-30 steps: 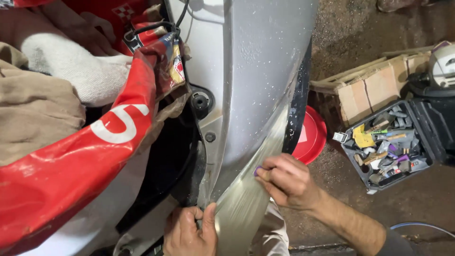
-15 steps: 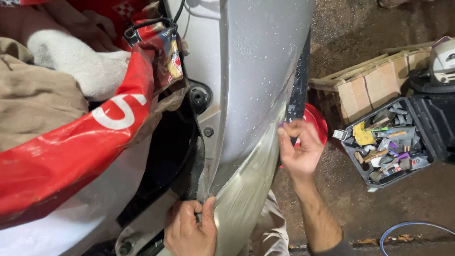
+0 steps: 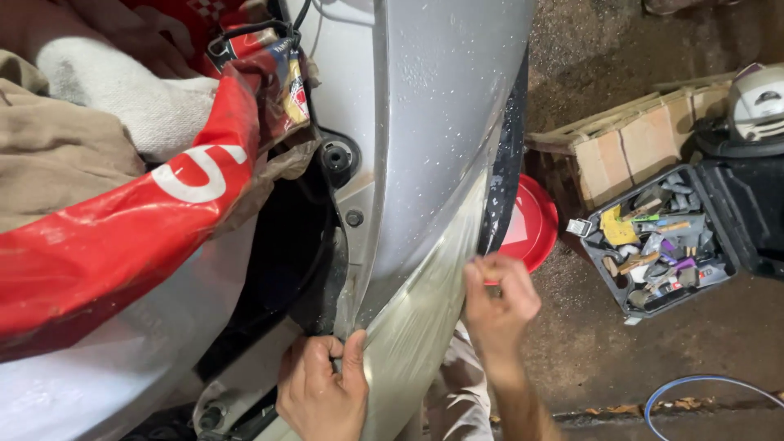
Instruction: The person kneels beside a car and uses a purple sanding block to wet-sand the surface of a cloudy headlight. They repeatedly dip the block in a red bucket of water and apply it to the lens. The person also applies masking tape to the edges of the headlight to protect the surrounding paint.
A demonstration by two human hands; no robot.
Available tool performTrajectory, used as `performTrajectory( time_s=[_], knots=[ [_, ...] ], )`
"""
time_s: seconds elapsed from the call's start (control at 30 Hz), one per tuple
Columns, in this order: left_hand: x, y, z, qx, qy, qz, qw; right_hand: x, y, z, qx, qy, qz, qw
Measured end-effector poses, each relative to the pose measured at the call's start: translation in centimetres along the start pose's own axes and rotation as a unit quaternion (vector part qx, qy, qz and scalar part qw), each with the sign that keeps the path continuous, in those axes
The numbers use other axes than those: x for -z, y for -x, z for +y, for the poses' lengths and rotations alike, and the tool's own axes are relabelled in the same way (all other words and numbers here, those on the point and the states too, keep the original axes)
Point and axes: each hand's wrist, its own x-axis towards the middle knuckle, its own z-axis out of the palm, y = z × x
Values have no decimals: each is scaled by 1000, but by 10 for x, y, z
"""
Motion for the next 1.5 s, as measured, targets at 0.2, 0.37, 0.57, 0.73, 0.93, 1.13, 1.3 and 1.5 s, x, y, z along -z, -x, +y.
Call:
performTrajectory(
  time_s=[0.2, 0.37, 0.57, 0.73, 0.93, 1.13, 1.3, 1.5],
  knots=[
    [2, -2, -3, -9, -2, -14, 1000, 5, 24, -27, 61, 7, -41, 997],
    [3, 5, -8, -14, 10, -28, 999, 22, -3, -5, 133, 74, -171, 974],
    [7, -6, 0, -22, 26, -19, 999, 14, 9, -25, 149, 81, -143, 975],
    [18, -14, 5, -13, 72, -43, 996, -3, -29, -9, 237, 33, -142, 961],
    [16, -13, 6, 6, 90, -33, 995, -4, -35, -15, 218, -3, -176, 960],
    [21, -9, 3, 64, 112, -109, 986, -7, -19, -43, 326, 41, -248, 911],
    [42, -28, 4, 61, 188, -124, 972, -13, 22, -98, 259, 13, -256, 931],
    [35, -18, -9, 53, 222, -138, 964, -7, -5, -12, 263, -1, -207, 942]
  ],
)
